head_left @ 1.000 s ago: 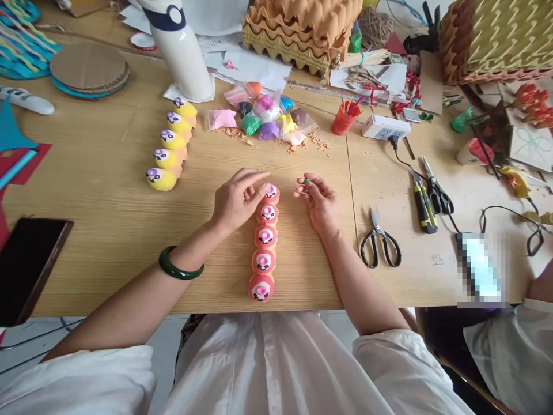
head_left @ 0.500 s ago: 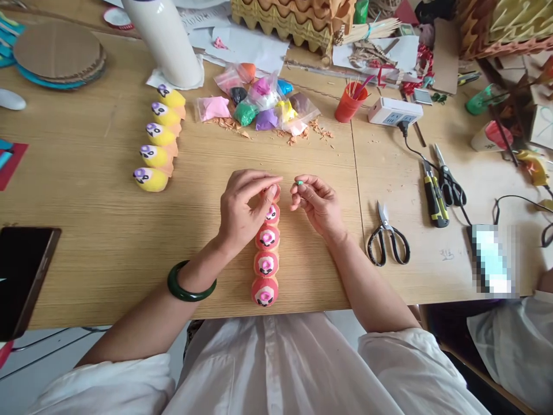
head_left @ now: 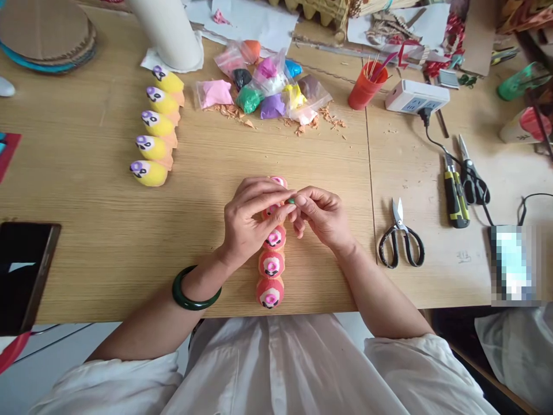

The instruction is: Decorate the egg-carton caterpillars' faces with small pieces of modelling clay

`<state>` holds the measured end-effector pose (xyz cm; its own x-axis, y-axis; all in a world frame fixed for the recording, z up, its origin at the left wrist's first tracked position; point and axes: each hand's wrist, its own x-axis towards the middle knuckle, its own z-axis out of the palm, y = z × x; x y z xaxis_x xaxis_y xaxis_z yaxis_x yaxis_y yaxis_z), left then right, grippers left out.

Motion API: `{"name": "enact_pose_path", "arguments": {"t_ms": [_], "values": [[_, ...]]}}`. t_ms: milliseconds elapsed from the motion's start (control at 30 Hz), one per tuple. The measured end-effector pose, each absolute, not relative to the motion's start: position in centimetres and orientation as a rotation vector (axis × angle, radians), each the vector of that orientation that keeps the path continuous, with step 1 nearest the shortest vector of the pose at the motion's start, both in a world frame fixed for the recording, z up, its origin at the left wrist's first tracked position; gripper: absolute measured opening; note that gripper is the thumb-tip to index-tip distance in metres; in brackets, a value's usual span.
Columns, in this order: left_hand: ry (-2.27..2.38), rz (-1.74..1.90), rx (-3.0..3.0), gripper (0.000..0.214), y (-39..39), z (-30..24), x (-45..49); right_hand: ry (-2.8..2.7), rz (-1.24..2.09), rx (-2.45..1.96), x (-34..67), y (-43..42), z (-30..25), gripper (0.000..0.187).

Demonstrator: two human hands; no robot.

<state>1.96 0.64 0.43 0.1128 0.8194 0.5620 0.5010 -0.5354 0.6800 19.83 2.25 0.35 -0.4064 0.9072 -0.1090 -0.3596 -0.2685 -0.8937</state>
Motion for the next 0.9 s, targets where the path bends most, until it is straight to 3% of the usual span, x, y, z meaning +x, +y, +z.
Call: {"name": "enact_pose_path", "arguments": {"t_ms": [267, 600, 800, 900], "values": [[1.241, 1.413, 2.101, 0.021, 0.51, 0.63, 1.84, -1.020, 1.791, -0.769, 19.81, 2.45, 0.10, 0.031], [1.274, 1.483, 2.109, 0.017, 0.48, 0.48, 1.85, -1.057, 1.858, -0.760, 19.79, 2.27, 0.26, 0.031], [1.213, 1.407, 2.064, 0.028, 0.53, 0.23, 1.77, -1.083, 1.821, -0.763, 19.75, 2.30, 0.41, 0.034], [1.185, 1.437, 2.104, 0.021, 0.65, 0.07, 1.82, -1.133, 1.811, -0.800, 19.83, 2.26, 0.58, 0.039]]}}
